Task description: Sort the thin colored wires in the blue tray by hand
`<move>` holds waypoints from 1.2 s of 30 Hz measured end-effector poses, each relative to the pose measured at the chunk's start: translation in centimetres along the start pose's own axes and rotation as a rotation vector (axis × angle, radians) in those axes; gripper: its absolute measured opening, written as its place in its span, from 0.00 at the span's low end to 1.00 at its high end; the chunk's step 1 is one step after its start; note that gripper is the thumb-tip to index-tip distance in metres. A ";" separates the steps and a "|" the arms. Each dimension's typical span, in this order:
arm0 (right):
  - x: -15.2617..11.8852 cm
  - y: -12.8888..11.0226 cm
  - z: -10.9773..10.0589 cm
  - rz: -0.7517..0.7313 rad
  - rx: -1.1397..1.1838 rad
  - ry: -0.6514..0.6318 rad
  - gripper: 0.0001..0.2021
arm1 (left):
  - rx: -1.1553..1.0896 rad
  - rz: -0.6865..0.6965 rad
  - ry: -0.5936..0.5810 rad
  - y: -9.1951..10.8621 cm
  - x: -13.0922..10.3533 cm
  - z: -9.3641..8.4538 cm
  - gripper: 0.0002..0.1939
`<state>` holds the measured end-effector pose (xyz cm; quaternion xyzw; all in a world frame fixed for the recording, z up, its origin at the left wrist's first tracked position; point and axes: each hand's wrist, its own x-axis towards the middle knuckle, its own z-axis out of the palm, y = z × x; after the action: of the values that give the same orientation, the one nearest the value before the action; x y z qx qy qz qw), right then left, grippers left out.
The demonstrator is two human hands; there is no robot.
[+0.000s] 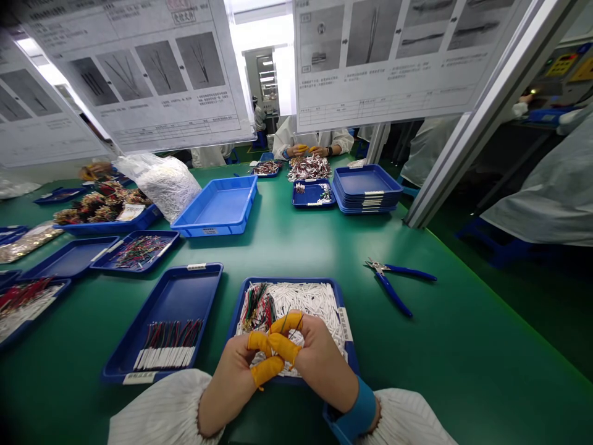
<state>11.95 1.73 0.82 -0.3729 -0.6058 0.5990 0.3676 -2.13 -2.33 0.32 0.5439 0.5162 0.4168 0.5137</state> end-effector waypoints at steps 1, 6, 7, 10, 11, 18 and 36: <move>0.0 0.0 0.0 -0.004 -0.026 0.005 0.08 | 0.041 0.013 0.006 0.1 0.0 0.0 0.05; -0.1 -0.2 -0.1 -0.058 -0.178 0.078 0.06 | 0.323 0.152 0.011 0.6 0.0 -0.2 0.13; -0.1 -0.3 -0.1 -0.077 -0.204 0.091 0.06 | 0.366 0.175 0.013 0.6 0.0 -0.2 0.14; -0.1 -0.5 -0.2 -0.128 -0.287 0.126 0.07 | 0.453 0.218 0.047 0.4 -0.2 -0.4 0.11; -0.1 -0.5 -0.2 -0.134 -0.319 0.135 0.07 | 0.475 0.228 0.060 0.2 -0.3 -0.4 0.10; -0.1 -0.1 0.1 -0.072 -0.372 0.145 0.08 | 0.481 0.314 0.086 -0.4 -0.5 -0.3 0.06; -0.3 0.1 -0.2 -0.132 -0.315 0.187 0.14 | 0.364 0.504 0.063 0.0 -0.1 -0.2 0.12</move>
<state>12.29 1.52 0.69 -0.4391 -0.6784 0.4342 0.3980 -2.31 -2.38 0.38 0.7245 0.4470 0.4485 0.2721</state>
